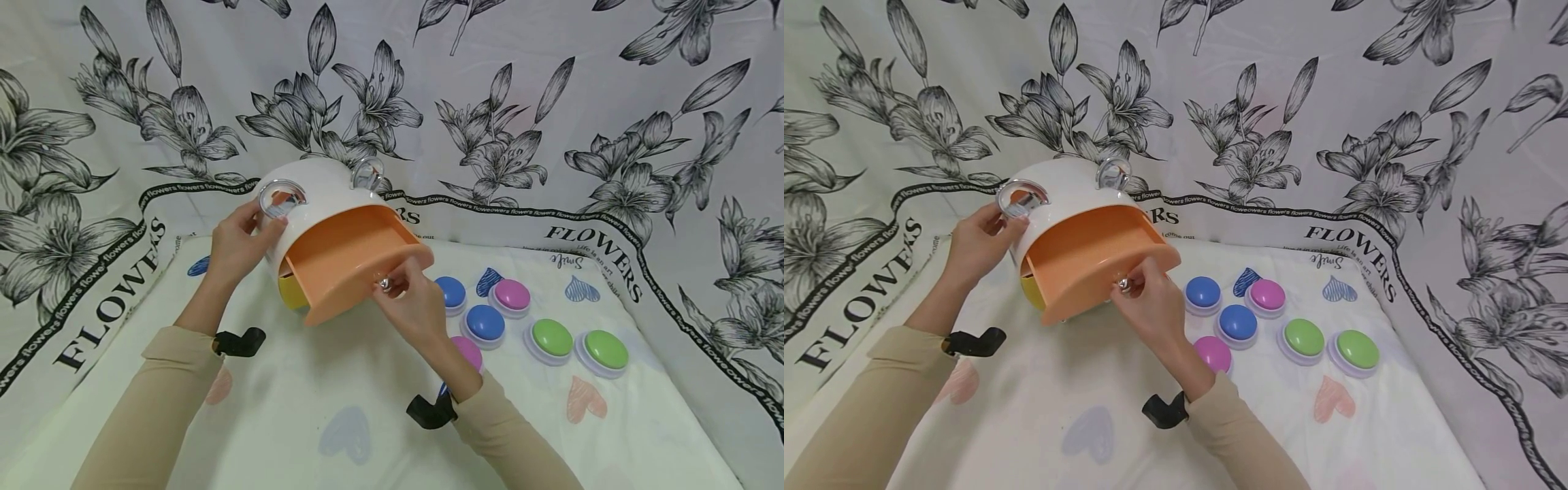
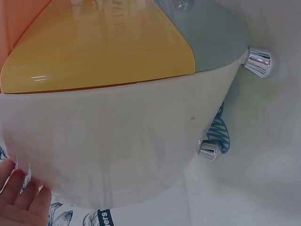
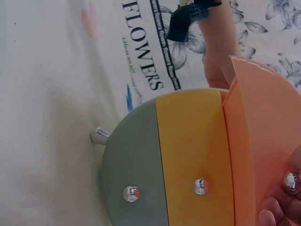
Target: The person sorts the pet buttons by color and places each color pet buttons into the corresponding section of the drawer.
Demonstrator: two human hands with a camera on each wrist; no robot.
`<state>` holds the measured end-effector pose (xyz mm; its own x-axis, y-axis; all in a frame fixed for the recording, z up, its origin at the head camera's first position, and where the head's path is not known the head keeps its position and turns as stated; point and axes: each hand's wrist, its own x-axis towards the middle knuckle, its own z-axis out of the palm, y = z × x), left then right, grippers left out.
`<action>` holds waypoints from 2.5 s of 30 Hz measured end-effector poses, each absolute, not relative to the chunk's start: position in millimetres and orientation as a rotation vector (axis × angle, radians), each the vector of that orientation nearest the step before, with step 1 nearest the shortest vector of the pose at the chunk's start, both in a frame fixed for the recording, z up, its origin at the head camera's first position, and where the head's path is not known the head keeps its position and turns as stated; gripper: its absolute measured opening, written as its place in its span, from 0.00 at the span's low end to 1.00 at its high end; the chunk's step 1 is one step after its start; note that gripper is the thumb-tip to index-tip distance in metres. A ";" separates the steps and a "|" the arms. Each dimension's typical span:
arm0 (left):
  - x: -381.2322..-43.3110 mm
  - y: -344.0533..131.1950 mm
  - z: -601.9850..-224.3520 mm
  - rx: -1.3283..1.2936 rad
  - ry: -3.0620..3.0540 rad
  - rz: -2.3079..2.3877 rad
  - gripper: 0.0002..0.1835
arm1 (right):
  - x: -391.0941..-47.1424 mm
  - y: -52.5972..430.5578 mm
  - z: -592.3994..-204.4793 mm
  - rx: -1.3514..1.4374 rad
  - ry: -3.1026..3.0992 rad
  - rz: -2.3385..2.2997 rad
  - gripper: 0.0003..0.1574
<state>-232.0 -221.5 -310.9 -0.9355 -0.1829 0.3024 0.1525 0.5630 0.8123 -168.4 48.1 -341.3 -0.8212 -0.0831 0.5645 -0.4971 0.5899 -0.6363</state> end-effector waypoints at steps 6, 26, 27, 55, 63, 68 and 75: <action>-232.0 -221.7 -311.9 0.025 -2.441 -1.315 0.32 | -162.6 51.1 -343.9 0.465 -2.328 1.168 0.17; -233.0 -221.2 -311.2 0.038 -2.449 -1.320 0.32 | -149.8 63.2 -355.5 0.533 -2.257 1.171 0.17; -232.9 -221.1 -311.2 0.039 -2.449 -1.321 0.32 | -149.6 63.8 -356.0 0.536 -2.255 1.168 0.17; -232.2 -219.7 -310.9 0.015 -2.429 -1.322 0.30 | -140.8 111.6 -363.6 0.700 -2.428 1.328 0.26; -231.3 -221.7 -311.5 0.002 -2.418 -1.356 0.31 | -144.3 143.5 -384.8 0.640 -2.508 1.343 0.35; -231.4 -222.4 -311.7 -0.008 -2.411 -1.364 0.31 | -144.1 159.6 -403.4 0.580 -2.583 1.373 0.39; -231.4 -222.8 -311.6 0.001 -2.414 -1.363 0.31 | -143.6 180.6 -427.2 0.521 -2.719 1.320 0.43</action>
